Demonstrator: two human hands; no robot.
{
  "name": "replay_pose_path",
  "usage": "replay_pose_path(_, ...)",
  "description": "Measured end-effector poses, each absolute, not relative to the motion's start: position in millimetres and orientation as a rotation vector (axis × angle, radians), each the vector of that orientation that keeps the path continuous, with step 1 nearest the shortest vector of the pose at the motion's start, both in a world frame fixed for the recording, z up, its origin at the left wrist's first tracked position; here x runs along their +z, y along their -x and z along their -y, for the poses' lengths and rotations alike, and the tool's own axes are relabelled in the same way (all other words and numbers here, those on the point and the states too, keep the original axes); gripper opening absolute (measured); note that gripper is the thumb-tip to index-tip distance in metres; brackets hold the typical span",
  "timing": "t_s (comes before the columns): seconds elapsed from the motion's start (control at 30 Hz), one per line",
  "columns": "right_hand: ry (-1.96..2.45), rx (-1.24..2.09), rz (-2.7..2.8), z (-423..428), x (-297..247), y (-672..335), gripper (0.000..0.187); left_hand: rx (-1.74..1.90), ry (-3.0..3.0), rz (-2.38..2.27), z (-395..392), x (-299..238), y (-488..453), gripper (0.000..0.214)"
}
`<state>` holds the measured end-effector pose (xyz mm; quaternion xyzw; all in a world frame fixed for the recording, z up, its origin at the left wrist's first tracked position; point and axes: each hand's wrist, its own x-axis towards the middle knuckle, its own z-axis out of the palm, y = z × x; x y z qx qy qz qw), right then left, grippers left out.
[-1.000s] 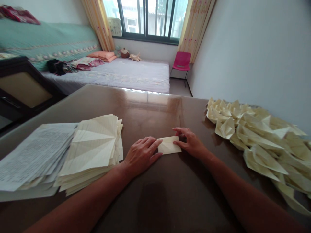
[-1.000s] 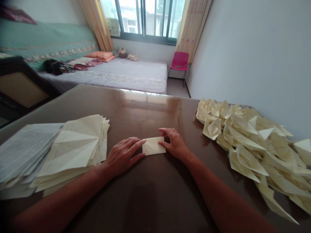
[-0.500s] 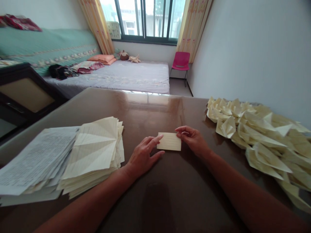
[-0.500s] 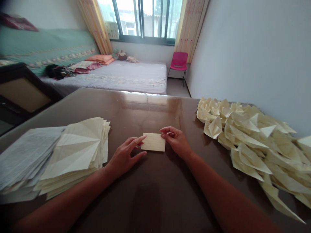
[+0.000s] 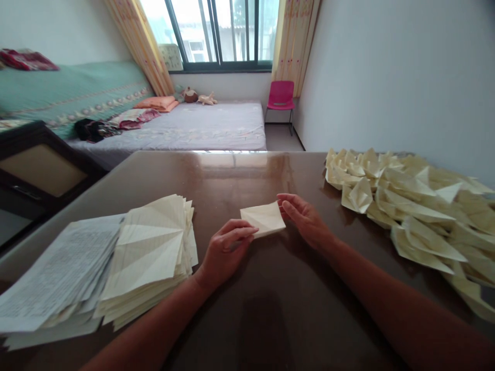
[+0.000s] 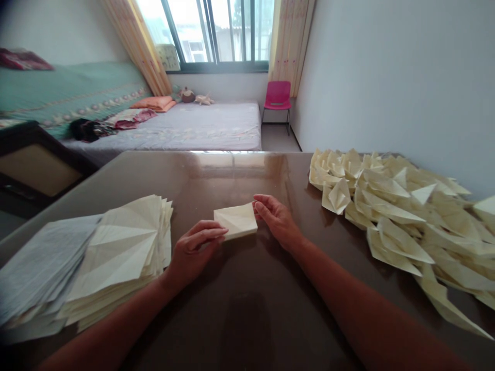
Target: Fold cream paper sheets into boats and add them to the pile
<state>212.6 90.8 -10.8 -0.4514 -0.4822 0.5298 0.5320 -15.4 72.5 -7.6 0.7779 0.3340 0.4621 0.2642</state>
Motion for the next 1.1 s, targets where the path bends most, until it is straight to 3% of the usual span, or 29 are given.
replay_pose_path(0.13, 1.064, 1.377, 1.267, -88, -9, -210, 0.050, 1.328, -1.925, -0.976, -76, -6, 16, 0.016)
replay_pose_path(0.27, 1.202, 1.167, 1.480, -87, -12, -211, 0.061, 1.239, -1.984, -1.005, -81, -9, 17, 0.019)
replay_pose_path(0.5, 1.400, 0.974, 1.688, -91, -18, -216, 0.032, 0.874, -2.542, -0.952, -83, -20, 24, 0.029)
replay_pose_path(0.7, 1.351, 1.050, 1.742, -91, -18, -217, 0.033, 0.729, -2.999, -0.854, -78, -10, 27, 0.024)
replay_pose_path(0.87, 1.358, 0.548, 1.942, -91, -11, -224, 0.027, 0.543, -3.048, -0.814, -77, -9, 24, 0.021)
replay_pose_path(1.1, 0.975, 0.526, 2.455, -78, 6, -216, 0.051, 0.693, -2.891, -0.907, -79, -14, 22, 0.022)
